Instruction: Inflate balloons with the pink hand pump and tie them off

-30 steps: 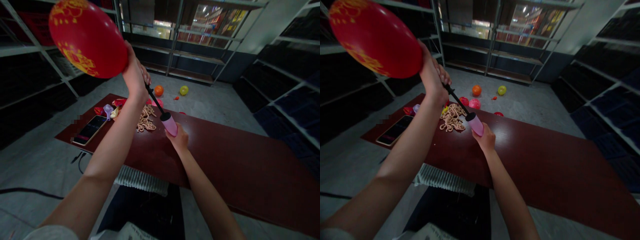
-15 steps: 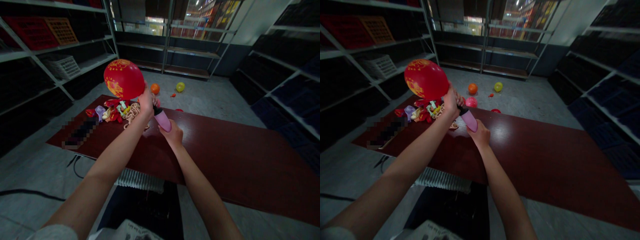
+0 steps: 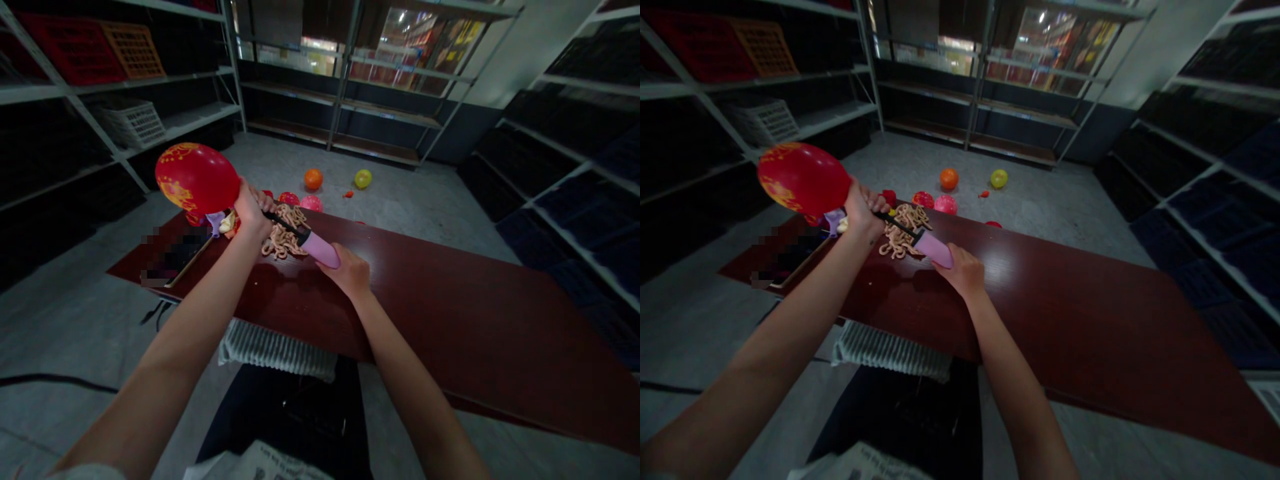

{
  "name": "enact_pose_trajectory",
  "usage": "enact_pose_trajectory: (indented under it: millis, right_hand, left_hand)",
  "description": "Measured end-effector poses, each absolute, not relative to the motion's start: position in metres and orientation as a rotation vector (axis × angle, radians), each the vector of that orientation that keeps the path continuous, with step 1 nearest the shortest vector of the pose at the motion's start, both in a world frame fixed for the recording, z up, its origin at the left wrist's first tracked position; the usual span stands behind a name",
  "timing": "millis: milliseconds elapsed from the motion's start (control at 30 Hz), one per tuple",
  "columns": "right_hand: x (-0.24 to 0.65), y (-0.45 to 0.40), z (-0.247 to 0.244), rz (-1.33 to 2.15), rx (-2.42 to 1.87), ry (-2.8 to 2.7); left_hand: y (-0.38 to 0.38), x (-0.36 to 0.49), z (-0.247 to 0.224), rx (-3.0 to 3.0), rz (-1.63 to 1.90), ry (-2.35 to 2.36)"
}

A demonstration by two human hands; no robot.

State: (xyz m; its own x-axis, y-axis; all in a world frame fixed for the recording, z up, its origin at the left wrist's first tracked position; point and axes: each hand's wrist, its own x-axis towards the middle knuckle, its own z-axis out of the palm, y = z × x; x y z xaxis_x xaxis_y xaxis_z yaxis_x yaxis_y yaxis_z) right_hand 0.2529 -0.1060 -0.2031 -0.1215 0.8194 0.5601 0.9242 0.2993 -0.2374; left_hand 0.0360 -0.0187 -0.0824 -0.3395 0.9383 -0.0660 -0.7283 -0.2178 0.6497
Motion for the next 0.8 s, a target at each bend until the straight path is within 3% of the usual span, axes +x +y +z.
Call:
enact_pose_trajectory:
  millis: [400, 800]
  right_hand:
    - [0.250, -0.107, -0.201, -0.248, -1.493, -2.079]
    - [0.260, -0.102, -0.207, -0.049, -1.516, -1.760]
  left_hand:
    - [-0.026, -0.023, -0.047, 0.190, 2.020, 0.785]
    - [-0.009, 0.056, 0.011, 0.650, 2.078, 0.591]
